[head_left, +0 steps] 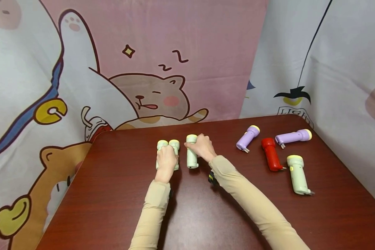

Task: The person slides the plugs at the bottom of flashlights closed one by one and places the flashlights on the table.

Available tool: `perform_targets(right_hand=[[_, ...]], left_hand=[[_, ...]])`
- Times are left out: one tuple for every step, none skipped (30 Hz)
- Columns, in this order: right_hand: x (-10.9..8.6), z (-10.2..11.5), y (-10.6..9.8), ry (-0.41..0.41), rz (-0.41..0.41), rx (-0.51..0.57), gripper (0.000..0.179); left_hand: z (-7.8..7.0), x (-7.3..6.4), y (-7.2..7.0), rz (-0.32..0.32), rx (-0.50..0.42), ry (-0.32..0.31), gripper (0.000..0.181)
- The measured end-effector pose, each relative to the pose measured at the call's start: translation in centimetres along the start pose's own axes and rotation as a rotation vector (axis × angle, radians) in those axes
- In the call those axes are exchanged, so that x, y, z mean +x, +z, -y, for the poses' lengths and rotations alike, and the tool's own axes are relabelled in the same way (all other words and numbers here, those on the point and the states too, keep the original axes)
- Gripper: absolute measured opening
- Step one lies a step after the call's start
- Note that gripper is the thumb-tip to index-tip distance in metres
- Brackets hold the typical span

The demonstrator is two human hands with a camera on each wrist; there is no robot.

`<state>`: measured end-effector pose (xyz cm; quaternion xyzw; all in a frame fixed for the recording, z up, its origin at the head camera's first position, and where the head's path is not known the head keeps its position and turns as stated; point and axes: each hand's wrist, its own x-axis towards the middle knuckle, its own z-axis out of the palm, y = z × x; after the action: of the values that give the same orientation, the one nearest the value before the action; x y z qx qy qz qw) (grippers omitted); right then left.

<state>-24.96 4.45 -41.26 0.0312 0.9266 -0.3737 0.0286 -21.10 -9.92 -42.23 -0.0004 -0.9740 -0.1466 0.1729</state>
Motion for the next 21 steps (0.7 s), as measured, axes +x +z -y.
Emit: perform_targets(right_hand=[[0.1, 0.1, 0.3, -0.004, -0.007, -0.023, 0.057], [0.2, 0.2, 0.7, -0.007, -0.013, -0.044, 0.058], [0.3, 0.4, 1.0, -0.008, -0.012, -0.051, 0.058], [0.4, 0.4, 1.3, -0.008, -0.012, -0.062, 0.059], [0.5, 0.5, 1.6, -0.005, -0.012, -0.066, 0.059], [0.6, 0.5, 1.8, -0.004, -0.012, -0.071, 0.060], [0.6, 0.6, 2.0, -0.003, -0.012, -0.073, 0.060], [0.6, 0.6, 2.2, -0.001, -0.012, -0.077, 0.060], [0.6, 0.6, 2.4, 0.001, -0.013, -0.083, 0.060], [0.7, 0.6, 2.6, 0.001, -0.013, -0.089, 0.060], [0.7, 0.6, 2.8, 0.001, -0.015, -0.092, 0.060], [0.7, 0.6, 3.0, -0.001, -0.017, -0.098, 0.060], [0.7, 0.6, 3.1, -0.004, -0.021, -0.101, 0.059], [0.7, 0.6, 3.2, -0.007, -0.024, -0.105, 0.059], [0.8, 0.6, 3.4, -0.012, -0.027, -0.106, 0.059], [0.8, 0.6, 3.5, -0.015, -0.031, -0.108, 0.059], [0.8, 0.6, 3.6, -0.018, -0.036, -0.108, 0.059], [0.9, 0.6, 3.7, -0.021, -0.038, -0.110, 0.059], [0.9, 0.7, 3.8, -0.020, -0.038, -0.110, 0.058], [0.9, 0.6, 3.8, -0.019, -0.037, -0.112, 0.058], [0.9, 0.6, 3.9, -0.020, -0.036, -0.114, 0.058]], left_hand=[[0.0, 0.0, 0.0, -0.002, 0.004, 0.002, 0.016], [0.0, 0.0, 0.0, -0.005, 0.008, 0.005, 0.016], [0.0, 0.1, -0.1, -0.003, 0.013, 0.004, 0.016], [-0.1, 0.1, -0.1, 0.000, 0.018, 0.002, 0.016], [-0.1, 0.1, -0.1, 0.004, 0.024, 0.002, 0.016], [-0.1, 0.1, -0.1, 0.013, 0.023, -0.003, 0.016], [-0.1, 0.1, -0.1, 0.022, 0.019, -0.008, 0.016], [-0.2, 0.2, -0.1, 0.028, 0.016, -0.011, 0.016], [-0.2, 0.2, -0.1, 0.036, 0.010, -0.015, 0.016], [-0.2, 0.2, -0.1, 0.039, 0.007, -0.017, 0.016], [-0.2, 0.2, -0.1, 0.041, 0.003, -0.019, 0.016], [-0.2, 0.2, 0.0, 0.044, 0.001, -0.021, 0.016], [-0.2, 0.2, 0.0, 0.044, 0.002, -0.021, 0.016], [-0.2, 0.2, 0.0, 0.046, 0.003, -0.023, 0.016], [-0.2, 0.2, 0.0, 0.047, 0.004, -0.025, 0.016], [-0.2, 0.2, 0.0, 0.047, 0.004, -0.027, 0.016], [-0.2, 0.2, 0.0, 0.047, 0.004, -0.027, 0.016], [-0.2, 0.2, 0.0, 0.048, 0.001, -0.028, 0.016], [-0.2, 0.2, 0.0, 0.048, -0.002, -0.029, 0.016], [-0.2, 0.2, 0.0, 0.048, -0.003, -0.029, 0.016], [-0.1, 0.2, 0.0, 0.047, -0.004, -0.029, 0.016]])
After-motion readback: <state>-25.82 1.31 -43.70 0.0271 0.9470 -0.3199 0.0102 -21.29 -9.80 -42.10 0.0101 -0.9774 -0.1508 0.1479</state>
